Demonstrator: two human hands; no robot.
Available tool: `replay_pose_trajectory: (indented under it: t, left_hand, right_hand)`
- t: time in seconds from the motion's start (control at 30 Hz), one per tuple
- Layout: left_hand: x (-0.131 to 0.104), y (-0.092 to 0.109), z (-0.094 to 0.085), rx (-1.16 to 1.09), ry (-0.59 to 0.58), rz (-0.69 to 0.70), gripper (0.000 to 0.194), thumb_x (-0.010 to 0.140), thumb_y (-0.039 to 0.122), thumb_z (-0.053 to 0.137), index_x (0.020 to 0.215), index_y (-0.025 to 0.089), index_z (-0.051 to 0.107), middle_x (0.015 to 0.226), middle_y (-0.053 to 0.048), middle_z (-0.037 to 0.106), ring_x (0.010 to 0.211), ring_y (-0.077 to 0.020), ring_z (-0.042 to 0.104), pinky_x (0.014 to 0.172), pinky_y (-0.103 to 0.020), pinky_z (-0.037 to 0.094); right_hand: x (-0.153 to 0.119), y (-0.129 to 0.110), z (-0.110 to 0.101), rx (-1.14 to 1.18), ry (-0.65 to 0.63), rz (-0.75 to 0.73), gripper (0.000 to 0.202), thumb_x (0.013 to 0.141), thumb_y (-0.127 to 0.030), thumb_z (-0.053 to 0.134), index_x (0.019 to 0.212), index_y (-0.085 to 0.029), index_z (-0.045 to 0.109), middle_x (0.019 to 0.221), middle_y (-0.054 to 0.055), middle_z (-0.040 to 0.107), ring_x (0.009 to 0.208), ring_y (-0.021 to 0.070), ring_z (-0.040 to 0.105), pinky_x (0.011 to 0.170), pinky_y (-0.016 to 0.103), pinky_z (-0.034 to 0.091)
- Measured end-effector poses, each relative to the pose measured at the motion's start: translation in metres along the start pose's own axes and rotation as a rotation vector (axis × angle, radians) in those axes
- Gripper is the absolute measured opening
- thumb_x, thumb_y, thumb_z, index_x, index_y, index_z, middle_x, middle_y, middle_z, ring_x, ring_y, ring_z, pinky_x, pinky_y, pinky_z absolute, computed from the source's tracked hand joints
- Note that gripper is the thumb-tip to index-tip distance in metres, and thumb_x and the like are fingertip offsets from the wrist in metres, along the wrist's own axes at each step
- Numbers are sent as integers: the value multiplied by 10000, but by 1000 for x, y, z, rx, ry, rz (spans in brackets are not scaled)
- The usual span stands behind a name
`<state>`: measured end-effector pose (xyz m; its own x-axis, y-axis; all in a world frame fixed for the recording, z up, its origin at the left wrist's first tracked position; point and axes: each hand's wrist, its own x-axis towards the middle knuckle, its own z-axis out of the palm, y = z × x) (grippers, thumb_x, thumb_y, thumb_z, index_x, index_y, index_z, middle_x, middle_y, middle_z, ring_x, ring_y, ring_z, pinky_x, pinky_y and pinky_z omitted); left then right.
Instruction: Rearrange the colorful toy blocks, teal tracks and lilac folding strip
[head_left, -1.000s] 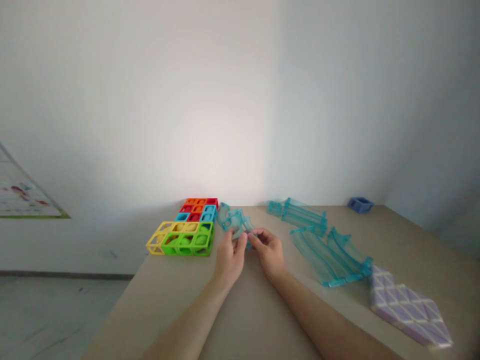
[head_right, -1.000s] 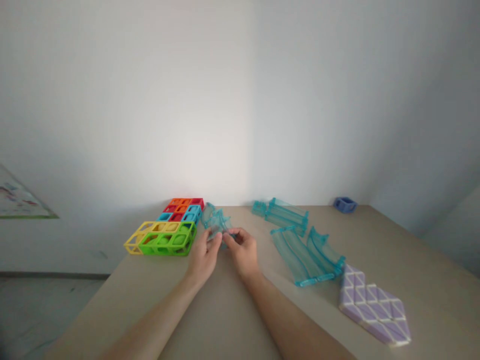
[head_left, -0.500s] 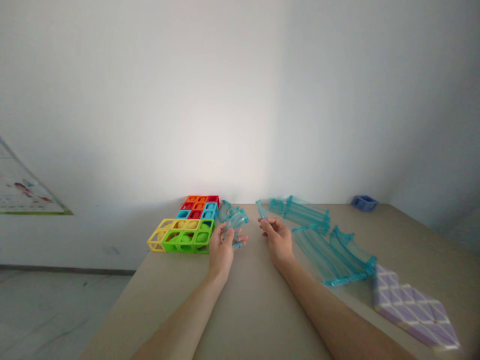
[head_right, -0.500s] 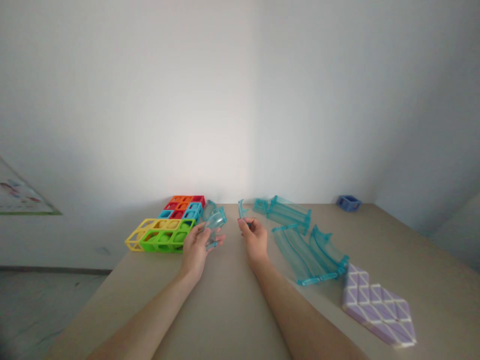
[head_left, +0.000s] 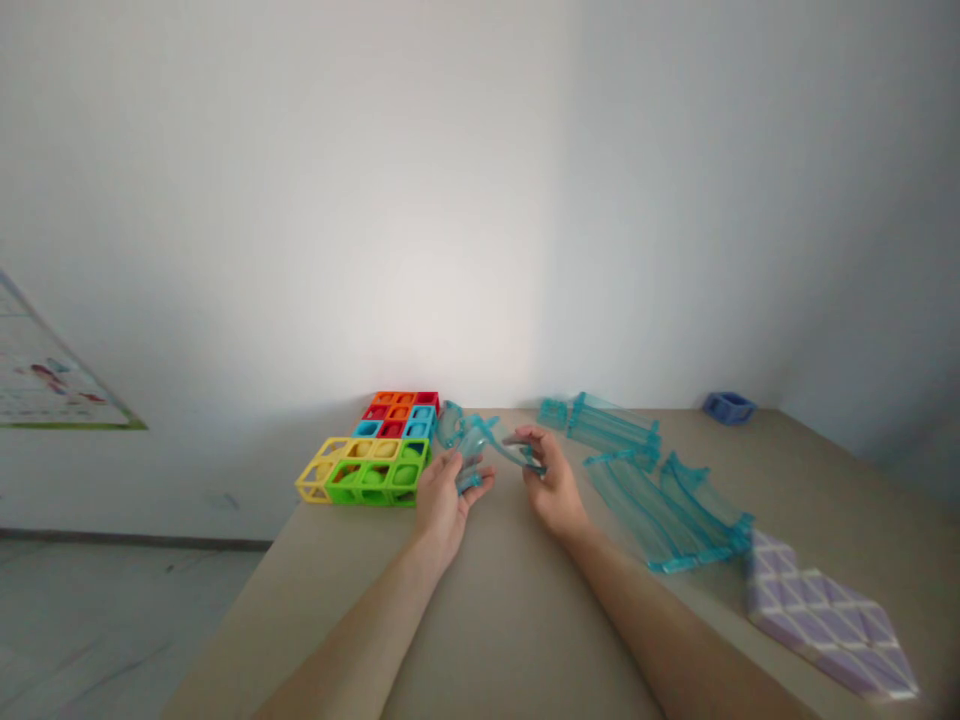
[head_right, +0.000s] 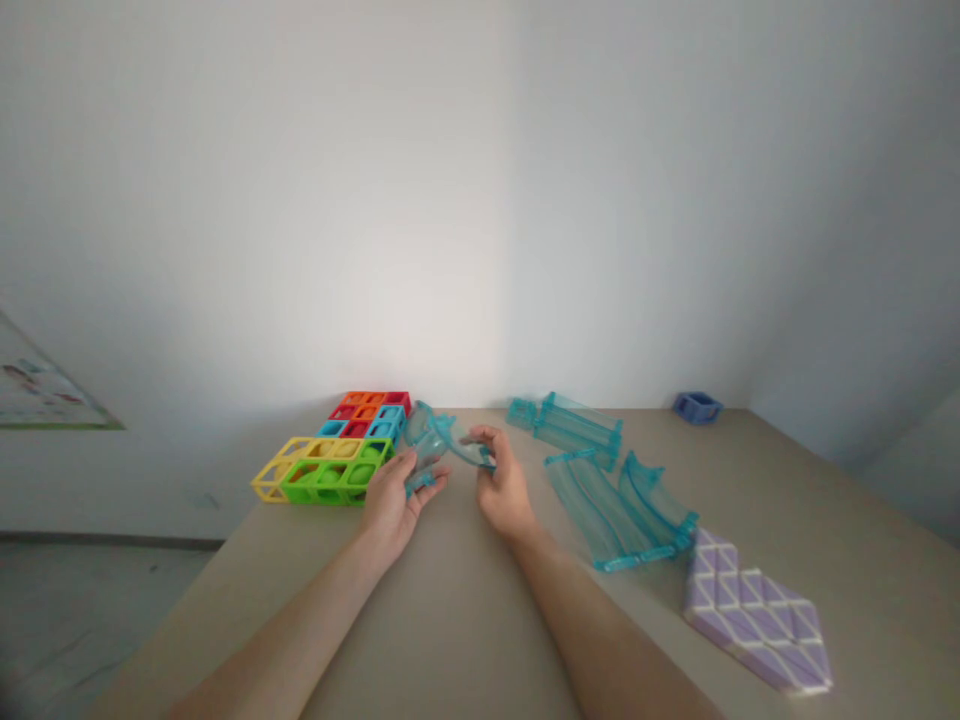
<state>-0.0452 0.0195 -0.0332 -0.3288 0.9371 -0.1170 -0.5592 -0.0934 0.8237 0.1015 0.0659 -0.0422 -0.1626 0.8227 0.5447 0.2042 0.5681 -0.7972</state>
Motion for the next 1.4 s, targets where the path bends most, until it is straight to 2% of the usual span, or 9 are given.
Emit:
replay_pose_trajectory:
  t: [0.1, 0.27, 0.5, 0.6, 0.7, 0.87, 1.03, 1.2, 1.4]
  left_hand:
    - [-1, 3, 0, 15, 5, -11, 173, 799, 292, 610, 878, 150, 549, 826, -62, 688, 671, -193, 706, 772, -427, 575]
    - [-2, 4, 0, 134, 65, -50, 104, 823, 168, 546, 917, 148, 506, 762, -38, 654, 614, -170, 698, 705, -384, 594]
    - [-6, 4, -1, 554, 72, -92, 393, 811, 265, 590, 1173, 140, 500, 962, -125, 668, 454, -165, 655, 419, -281, 531]
    - [-9, 7, -3, 793, -4, -75, 431, 792, 312, 599, 1191, 154, 568, 984, -134, 687, 389, -155, 617, 323, -237, 424]
    - [-12, 13, -5, 1032, -56, 42, 403, 816, 344, 564, 1176, 176, 631, 949, -117, 705, 459, -167, 641, 448, -272, 484]
    - [-15, 17, -4, 1368, -49, 300, 385, 850, 394, 513, 1043, 129, 713, 1048, -178, 658, 990, -300, 632, 914, -402, 446]
    - [-17, 15, -4, 1543, -79, 395, 418, 879, 411, 435, 1016, 138, 720, 951, -161, 650, 906, -290, 630, 863, -406, 453]
    - [-19, 13, -4, 1606, -141, 454, 396, 848, 426, 486, 1055, 158, 692, 955, -128, 638, 914, -251, 615, 864, -350, 458]
    - [-22, 14, -7, 1675, -287, 546, 406, 772, 392, 574, 1109, 171, 628, 1062, -123, 587, 1001, -247, 585, 921, -338, 446]
  right_hand:
    - [5, 4, -9, -93, -77, -35, 604, 524, -16, 381, 1054, -211, 595, 1100, 57, 662, 1103, 202, 570, 1002, 382, 396]
    - [15, 17, -19, -247, -61, 10, 577, 510, 9, 352, 930, -223, 672, 1164, 34, 671, 1196, 211, 500, 1047, 434, 346]
    - [17, 27, -19, -447, -142, 118, 396, 549, 53, 411, 610, -194, 714, 1260, 45, 605, 1218, 232, 479, 1039, 409, 349]
    - [13, 25, -17, -538, -160, 143, 406, 606, 64, 455, 666, -214, 744, 1266, 75, 569, 1240, 275, 427, 1027, 463, 334]
    - [9, 20, -16, -599, -160, 142, 510, 622, 71, 461, 900, -245, 750, 1292, 100, 505, 1252, 299, 390, 1011, 510, 326]
    - [2, 0, -17, -616, -251, 44, 560, 588, 4, 534, 1076, -232, 674, 1252, 113, 472, 1206, 286, 413, 995, 465, 362]
    - [-4, -13, -16, -603, -403, -65, 479, 616, -143, 635, 1083, -247, 663, 1265, 97, 480, 1182, 288, 437, 994, 461, 365]
    - [-2, -7, -14, -653, -398, -71, 481, 729, -243, 612, 1209, -232, 614, 1289, 134, 479, 1215, 305, 417, 994, 479, 360]
    - [1, 1, -14, -735, -358, -89, 588, 734, -101, 533, 1297, -267, 549, 1382, 114, 444, 1243, 307, 385, 1000, 474, 340]
